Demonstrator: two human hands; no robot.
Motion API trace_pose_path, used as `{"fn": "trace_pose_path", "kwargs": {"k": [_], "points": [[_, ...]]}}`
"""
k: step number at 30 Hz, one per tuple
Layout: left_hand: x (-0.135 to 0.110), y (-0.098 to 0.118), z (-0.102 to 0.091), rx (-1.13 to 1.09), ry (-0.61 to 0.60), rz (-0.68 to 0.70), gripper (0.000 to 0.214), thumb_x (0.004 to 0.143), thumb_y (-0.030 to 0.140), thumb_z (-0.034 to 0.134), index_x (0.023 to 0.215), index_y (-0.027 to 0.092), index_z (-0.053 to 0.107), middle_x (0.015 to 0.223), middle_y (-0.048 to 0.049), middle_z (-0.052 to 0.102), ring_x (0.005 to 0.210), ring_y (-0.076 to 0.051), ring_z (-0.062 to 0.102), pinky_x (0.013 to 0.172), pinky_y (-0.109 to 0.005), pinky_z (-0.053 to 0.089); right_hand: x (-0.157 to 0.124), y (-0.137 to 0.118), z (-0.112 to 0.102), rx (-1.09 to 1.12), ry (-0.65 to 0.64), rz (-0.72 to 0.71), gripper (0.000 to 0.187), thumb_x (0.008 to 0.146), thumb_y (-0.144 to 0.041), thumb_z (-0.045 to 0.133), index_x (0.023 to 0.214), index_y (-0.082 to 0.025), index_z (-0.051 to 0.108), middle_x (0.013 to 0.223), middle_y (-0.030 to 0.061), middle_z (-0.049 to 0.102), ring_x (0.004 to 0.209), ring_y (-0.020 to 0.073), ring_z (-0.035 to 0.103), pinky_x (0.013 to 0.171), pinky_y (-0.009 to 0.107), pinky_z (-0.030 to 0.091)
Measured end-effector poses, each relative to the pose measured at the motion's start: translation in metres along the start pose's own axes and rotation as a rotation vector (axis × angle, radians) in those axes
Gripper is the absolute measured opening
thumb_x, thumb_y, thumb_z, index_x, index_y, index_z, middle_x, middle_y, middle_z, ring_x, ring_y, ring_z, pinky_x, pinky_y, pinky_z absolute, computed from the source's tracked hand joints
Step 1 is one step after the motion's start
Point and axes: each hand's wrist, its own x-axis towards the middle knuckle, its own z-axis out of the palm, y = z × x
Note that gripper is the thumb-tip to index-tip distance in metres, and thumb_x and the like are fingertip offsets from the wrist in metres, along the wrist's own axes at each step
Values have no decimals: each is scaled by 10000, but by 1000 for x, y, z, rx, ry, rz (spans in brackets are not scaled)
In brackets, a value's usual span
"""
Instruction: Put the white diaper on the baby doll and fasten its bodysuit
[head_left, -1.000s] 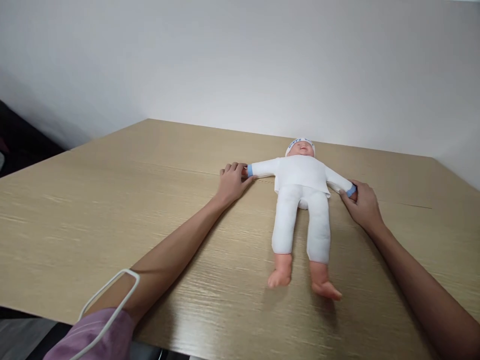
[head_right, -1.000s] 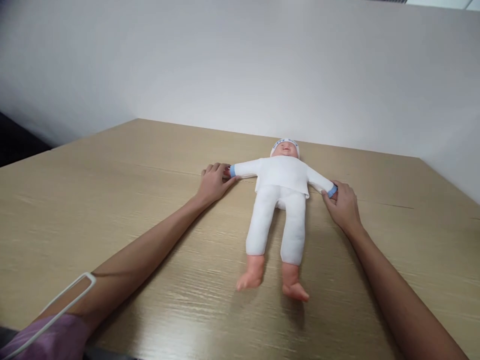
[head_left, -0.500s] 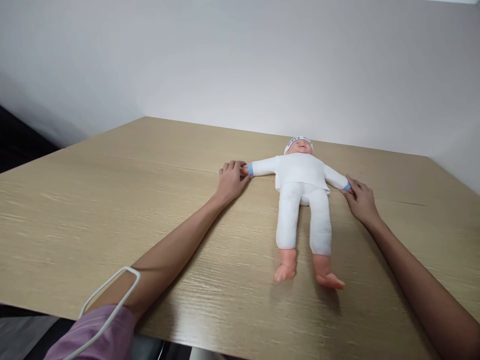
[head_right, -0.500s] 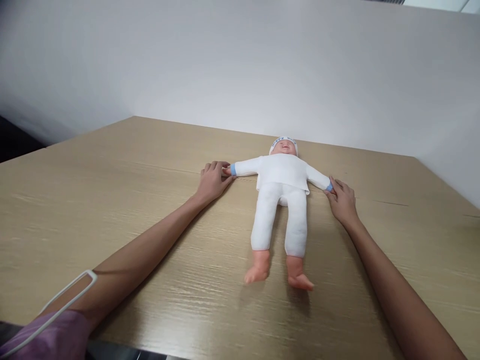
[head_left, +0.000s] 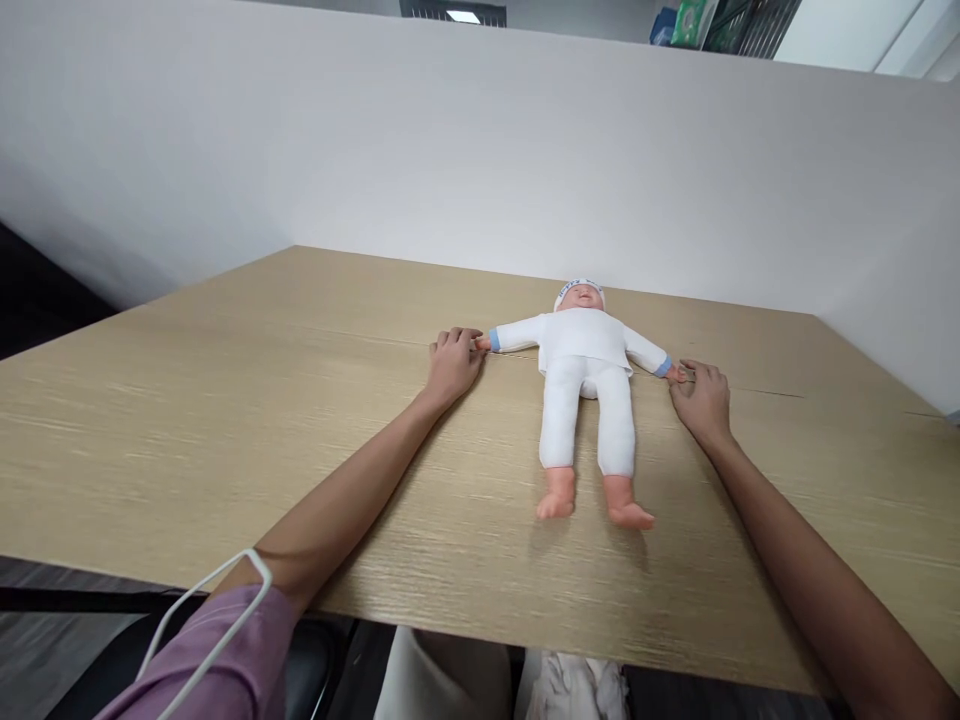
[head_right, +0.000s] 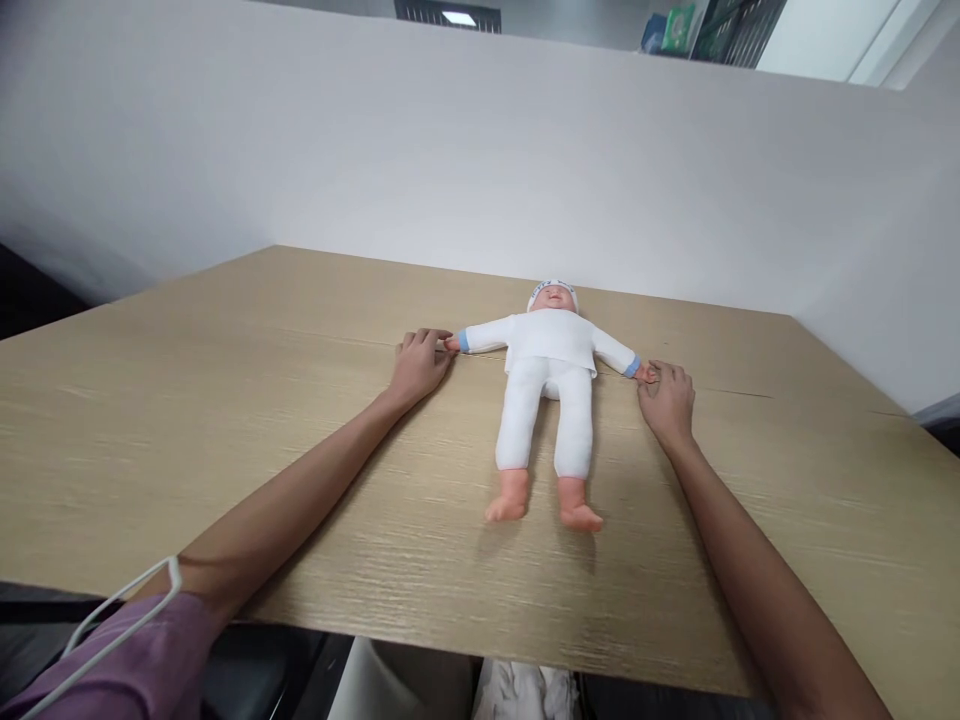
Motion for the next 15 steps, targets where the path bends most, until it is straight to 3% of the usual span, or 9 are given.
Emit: {"fn": "trace_pose_path", "kwargs": {"k": [9, 15], "points": [[5, -8, -3, 7, -16, -21, 318, 1050, 443, 554, 1207, 242, 743, 1257, -155, 770, 1212, -374, 579, 1039, -514, 350, 12, 27, -18, 129, -112, -49, 418, 981, -505, 593, 1106, -179, 823, 1156, 158, 814, 1077, 340, 718, 988, 505, 554], [5, -8, -4, 19, -31, -23, 311, 1035, 406, 582, 1234, 237, 751, 1255, -160, 789, 1199, -383, 593, 1019, -509, 345, 12, 27, -12, 124, -141, -41, 393, 1015, -403, 548, 1149, -177, 840, 1200, 150, 817, 1095, 306, 731, 999, 484, 562]]}}
